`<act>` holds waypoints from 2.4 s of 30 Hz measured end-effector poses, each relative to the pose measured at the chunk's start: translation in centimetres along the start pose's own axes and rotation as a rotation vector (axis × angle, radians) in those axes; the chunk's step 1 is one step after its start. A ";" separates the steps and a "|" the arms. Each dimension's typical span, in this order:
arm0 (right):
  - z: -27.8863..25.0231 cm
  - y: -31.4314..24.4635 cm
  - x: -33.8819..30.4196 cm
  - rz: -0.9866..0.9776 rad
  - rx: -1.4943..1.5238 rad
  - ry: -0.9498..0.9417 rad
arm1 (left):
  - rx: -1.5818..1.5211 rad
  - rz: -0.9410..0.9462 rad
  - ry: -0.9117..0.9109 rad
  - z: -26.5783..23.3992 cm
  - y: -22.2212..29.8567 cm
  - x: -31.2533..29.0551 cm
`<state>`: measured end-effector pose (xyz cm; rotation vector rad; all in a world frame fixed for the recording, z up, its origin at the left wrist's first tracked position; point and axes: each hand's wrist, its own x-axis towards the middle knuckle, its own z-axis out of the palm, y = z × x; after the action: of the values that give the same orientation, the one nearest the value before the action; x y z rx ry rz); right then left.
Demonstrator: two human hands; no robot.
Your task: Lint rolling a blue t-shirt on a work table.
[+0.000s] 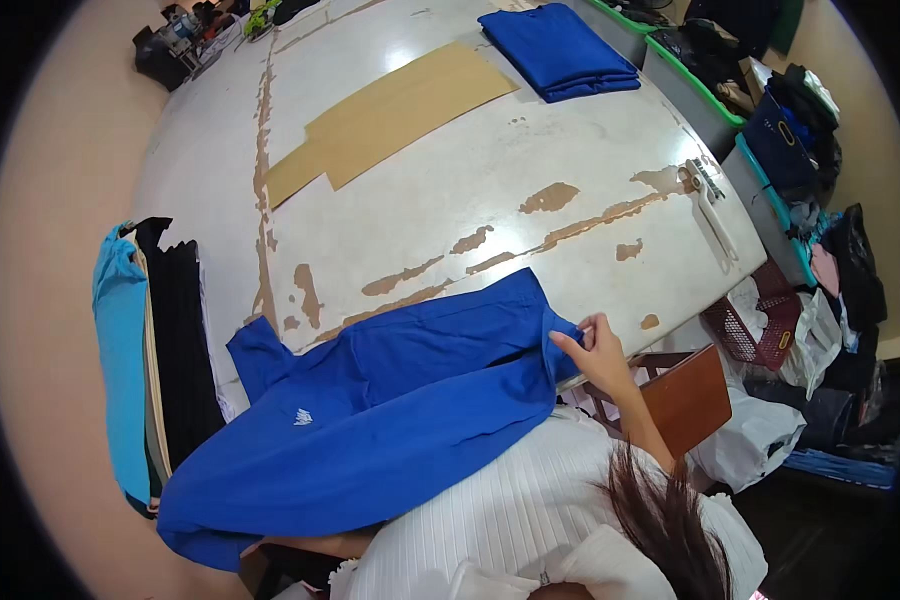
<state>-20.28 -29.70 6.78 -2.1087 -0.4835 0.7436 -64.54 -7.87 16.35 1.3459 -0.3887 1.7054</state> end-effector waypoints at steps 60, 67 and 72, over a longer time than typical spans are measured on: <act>-14.8 15.1 11.2 -0.216 -0.157 0.485 | 1.133 -1.506 0.427 -0.6 -13.1 -12.8; -16.6 15.7 11.3 -0.104 -0.189 0.328 | 1.071 -1.652 0.503 1.2 -9.5 -13.8; -17.4 16.0 11.1 -0.021 -0.099 0.241 | 0.885 -1.896 0.312 2.0 -7.1 -13.9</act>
<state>0.71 -42.80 -1.57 -2.2453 -0.4168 0.4524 -57.63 -11.66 2.72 1.0874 1.5351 0.2671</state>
